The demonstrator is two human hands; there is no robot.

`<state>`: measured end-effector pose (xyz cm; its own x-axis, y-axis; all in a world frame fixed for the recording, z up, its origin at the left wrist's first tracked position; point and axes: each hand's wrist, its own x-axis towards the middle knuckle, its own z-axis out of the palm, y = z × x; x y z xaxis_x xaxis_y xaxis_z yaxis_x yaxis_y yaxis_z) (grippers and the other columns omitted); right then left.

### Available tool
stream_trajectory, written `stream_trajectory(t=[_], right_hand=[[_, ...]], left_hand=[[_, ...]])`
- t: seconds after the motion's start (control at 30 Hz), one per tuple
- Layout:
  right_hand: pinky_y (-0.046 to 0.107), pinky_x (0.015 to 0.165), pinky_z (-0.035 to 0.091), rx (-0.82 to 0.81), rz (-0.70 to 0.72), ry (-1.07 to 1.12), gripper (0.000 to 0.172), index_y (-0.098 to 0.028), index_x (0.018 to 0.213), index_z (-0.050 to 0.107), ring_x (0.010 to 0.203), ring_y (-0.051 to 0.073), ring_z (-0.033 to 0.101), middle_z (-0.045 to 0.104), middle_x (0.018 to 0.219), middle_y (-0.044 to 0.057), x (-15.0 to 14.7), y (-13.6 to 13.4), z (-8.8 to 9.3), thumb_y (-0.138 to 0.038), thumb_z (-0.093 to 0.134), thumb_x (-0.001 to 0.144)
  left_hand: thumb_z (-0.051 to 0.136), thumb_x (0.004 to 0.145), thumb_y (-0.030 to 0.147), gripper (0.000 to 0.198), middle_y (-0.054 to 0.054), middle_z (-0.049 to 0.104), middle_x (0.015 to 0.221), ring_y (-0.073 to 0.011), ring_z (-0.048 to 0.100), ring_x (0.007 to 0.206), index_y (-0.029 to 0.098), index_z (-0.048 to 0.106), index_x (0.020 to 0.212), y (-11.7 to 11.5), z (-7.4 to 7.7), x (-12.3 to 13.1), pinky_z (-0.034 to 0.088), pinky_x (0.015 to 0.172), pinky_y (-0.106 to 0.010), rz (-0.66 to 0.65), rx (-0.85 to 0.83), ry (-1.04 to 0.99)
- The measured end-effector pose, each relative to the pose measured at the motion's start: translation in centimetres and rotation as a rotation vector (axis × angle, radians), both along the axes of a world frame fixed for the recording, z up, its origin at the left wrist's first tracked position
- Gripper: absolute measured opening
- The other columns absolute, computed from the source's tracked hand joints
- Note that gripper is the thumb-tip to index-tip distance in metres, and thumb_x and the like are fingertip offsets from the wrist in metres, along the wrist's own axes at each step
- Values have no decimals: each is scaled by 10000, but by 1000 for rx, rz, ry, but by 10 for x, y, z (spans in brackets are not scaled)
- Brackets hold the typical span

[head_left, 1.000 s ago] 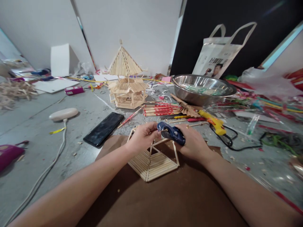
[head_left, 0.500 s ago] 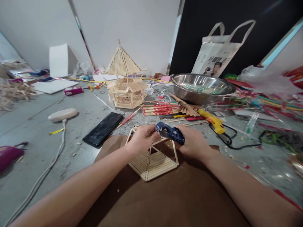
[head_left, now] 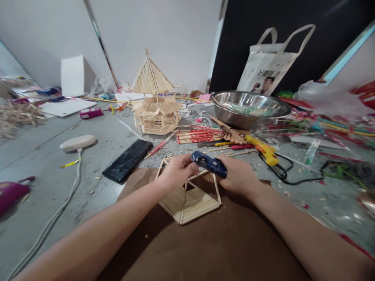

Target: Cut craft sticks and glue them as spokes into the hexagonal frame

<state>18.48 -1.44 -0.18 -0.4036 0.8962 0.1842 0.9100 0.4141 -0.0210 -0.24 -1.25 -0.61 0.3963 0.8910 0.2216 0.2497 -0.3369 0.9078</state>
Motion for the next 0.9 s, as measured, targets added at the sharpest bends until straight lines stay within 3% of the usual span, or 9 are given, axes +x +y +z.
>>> stream_trajectory(t=[0.4, 0.57, 0.77, 0.9], right_hand=[[250, 495, 273, 16, -28, -65, 237, -197, 847, 471, 622, 182, 557, 607, 710, 31, -1, 1, 0, -312, 480, 639], [254, 509, 296, -3, 19, -85, 219, -206, 855, 489, 634, 184, 560, 612, 725, 28, 3, 4, 2, -301, 462, 659], [266, 640, 358, 6, 150, 18, 348, -164, 1004, 455, 831, 196, 534, 576, 953, 70, 7, 6, 0, -228, 454, 662], [267, 605, 350, 23, 108, 4, 342, -172, 997, 463, 795, 201, 545, 590, 916, 63, 5, 5, -2, -250, 458, 663]], left_hand=[[429, 749, 301, 207, 27, 479, 535, -69, 419, 502, 138, 468, 626, 3, -3, -1, 333, 499, -191, 7, -48, 1], [430, 747, 268, 196, 26, 497, 539, -66, 431, 508, 136, 481, 611, 3, -1, -3, 334, 504, -186, -21, 19, 82], [439, 720, 176, 134, 35, 495, 525, -55, 415, 492, 133, 491, 604, 2, 4, -3, 316, 466, -163, -21, 54, 154], [437, 699, 131, 109, 45, 486, 513, -47, 404, 476, 132, 487, 602, 1, 4, -2, 317, 458, -156, -6, 19, 139]])
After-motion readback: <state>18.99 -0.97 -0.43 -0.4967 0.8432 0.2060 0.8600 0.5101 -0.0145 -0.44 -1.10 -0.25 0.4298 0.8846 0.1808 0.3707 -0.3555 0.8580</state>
